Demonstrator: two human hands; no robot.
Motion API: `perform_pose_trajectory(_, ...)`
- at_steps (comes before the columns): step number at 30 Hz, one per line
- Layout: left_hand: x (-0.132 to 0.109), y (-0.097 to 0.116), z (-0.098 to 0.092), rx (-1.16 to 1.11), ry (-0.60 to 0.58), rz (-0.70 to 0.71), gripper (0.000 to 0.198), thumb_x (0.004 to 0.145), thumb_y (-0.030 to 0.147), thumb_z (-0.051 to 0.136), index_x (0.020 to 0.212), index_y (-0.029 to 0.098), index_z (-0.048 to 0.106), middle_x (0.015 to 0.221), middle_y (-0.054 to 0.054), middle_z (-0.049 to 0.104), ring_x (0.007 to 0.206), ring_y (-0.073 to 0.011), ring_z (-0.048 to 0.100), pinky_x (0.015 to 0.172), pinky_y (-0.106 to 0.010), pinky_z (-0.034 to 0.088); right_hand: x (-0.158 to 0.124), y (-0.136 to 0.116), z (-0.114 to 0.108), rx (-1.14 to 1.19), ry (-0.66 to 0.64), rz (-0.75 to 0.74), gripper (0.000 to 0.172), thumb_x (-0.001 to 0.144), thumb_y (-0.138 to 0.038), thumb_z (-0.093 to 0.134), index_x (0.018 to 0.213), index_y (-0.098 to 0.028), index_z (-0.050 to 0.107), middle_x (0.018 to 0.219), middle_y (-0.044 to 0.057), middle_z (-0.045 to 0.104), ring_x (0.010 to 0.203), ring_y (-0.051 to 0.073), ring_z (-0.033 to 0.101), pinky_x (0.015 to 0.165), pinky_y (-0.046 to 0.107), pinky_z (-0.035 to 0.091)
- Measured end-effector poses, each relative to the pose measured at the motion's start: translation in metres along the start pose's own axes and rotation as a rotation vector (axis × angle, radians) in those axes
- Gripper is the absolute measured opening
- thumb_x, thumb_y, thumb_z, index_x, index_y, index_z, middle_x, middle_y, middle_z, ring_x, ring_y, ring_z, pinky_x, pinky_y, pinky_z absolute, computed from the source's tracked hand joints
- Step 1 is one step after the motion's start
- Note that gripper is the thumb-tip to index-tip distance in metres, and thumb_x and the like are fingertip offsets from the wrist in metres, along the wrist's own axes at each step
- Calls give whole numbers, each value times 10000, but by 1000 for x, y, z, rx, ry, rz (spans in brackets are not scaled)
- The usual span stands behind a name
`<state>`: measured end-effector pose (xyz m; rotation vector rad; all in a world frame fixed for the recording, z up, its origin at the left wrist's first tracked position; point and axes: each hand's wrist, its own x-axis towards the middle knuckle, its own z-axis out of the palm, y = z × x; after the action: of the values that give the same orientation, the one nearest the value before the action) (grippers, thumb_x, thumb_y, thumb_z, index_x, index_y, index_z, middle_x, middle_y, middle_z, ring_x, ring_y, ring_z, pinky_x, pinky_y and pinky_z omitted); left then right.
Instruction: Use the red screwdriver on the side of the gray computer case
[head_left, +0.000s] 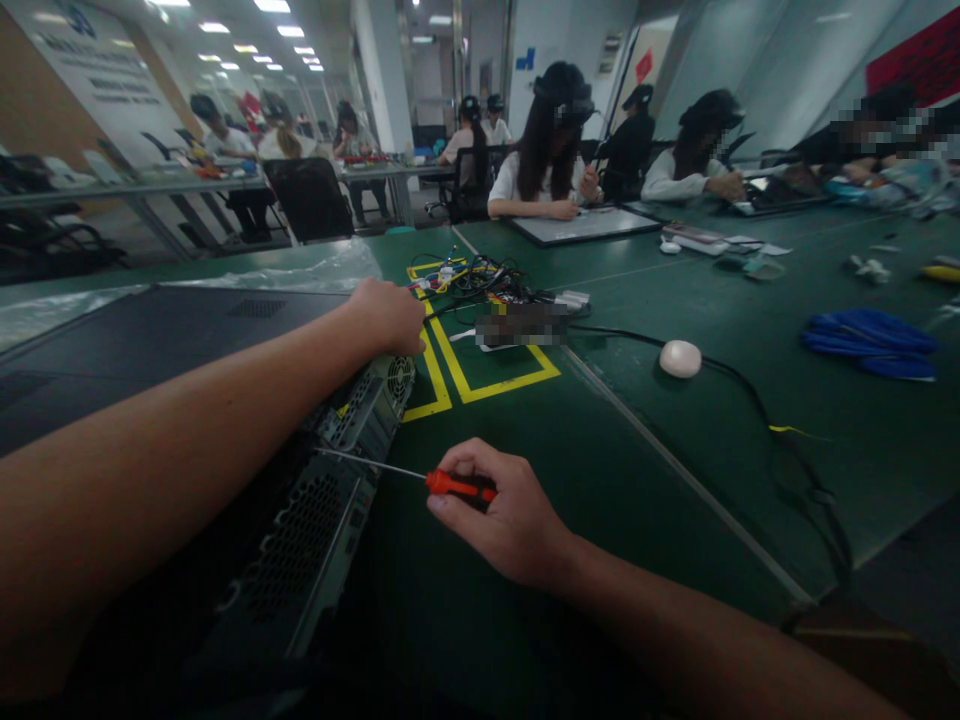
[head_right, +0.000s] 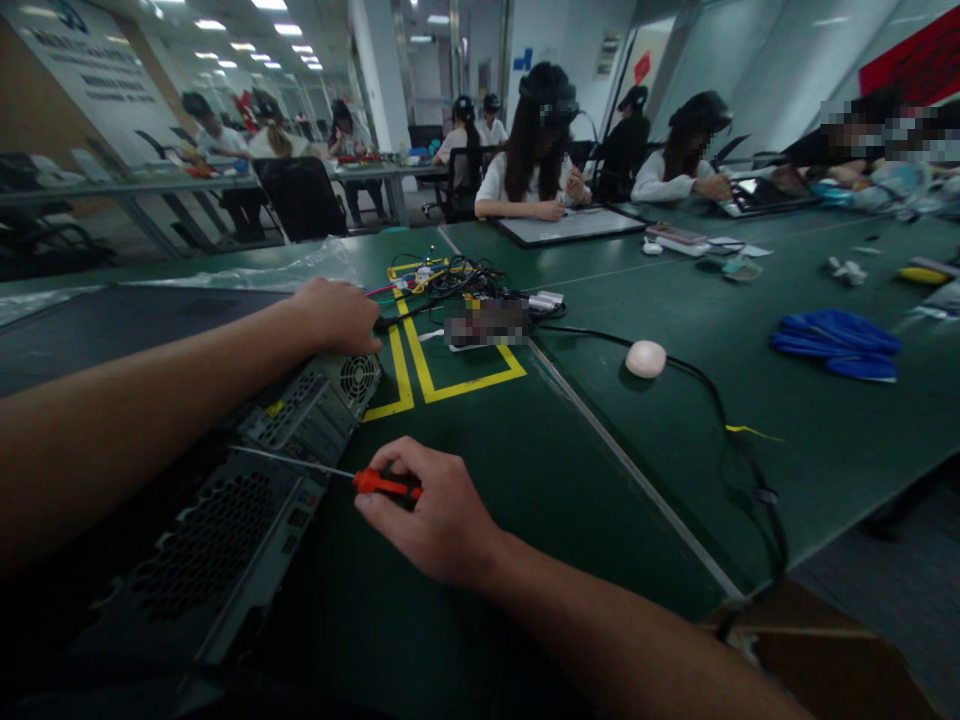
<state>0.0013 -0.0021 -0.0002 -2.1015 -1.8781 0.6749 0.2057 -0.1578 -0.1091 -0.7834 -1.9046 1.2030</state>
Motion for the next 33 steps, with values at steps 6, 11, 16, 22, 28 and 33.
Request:
perform_pose_trajectory(6, -2, 1, -2, 10, 1, 7, 660, 929, 538, 619, 1462, 183, 776, 1445, -251, 780, 1321, -435, 717, 1070, -516, 561, 0, -2, -1, 0, -7, 4, 137, 935, -278, 779, 998, -230, 668, 807, -35, 671, 698, 148, 607, 698, 301, 479)
perform_pose_trajectory(11, -1, 0, -1, 21, 7, 5, 649, 919, 550, 618, 1440, 204, 791, 1431, -236, 793, 1306, -423, 723, 1055, -505, 571, 0, -1, -2, -20, -5, 3, 145, 936, -289, 786, 1002, -232, 670, 818, -31, 684, 706, 150, 612, 706, 303, 493)
perform_pose_trajectory(16, -1, 1, -1, 20, 7, 9, 662, 932, 544, 603, 1461, 186, 775, 1448, -251, 781, 1307, -432, 726, 1055, -514, 572, -1, -1, -1, -10, 1, 12, 144, 931, -285, 785, 999, -232, 671, 819, -29, 682, 709, 152, 616, 696, 303, 484)
perform_pose_trajectory(22, -3, 2, -3, 34, -2, 13, 662, 960, 525, 578, 1470, 144, 763, 1461, -277, 764, 1332, -438, 717, 1061, -514, 568, -1, -1, 0, 5, -10, 10, 141, 934, -275, 781, 1006, -220, 673, 814, -31, 675, 700, 148, 615, 689, 297, 471)
perform_pose_trajectory(28, -3, 1, -3, 18, 3, 2, 630, 927, 542, 618, 1449, 233, 787, 1428, -214, 798, 1323, -421, 714, 1063, -509, 563, 0, -3, -2, 8, -8, 2, 142, 929, -270, 782, 1002, -218, 671, 815, -32, 671, 692, 145, 604, 682, 294, 462)
perform_pose_trajectory(33, -6, 3, -5, 22, 1, 1, 635, 946, 516, 599, 1460, 187, 777, 1443, -232, 787, 1313, -413, 722, 1074, -504, 563, -1, -1, -1, -7, -6, 16, 146, 939, -298, 790, 1010, -221, 687, 823, -28, 676, 700, 147, 605, 680, 293, 461)
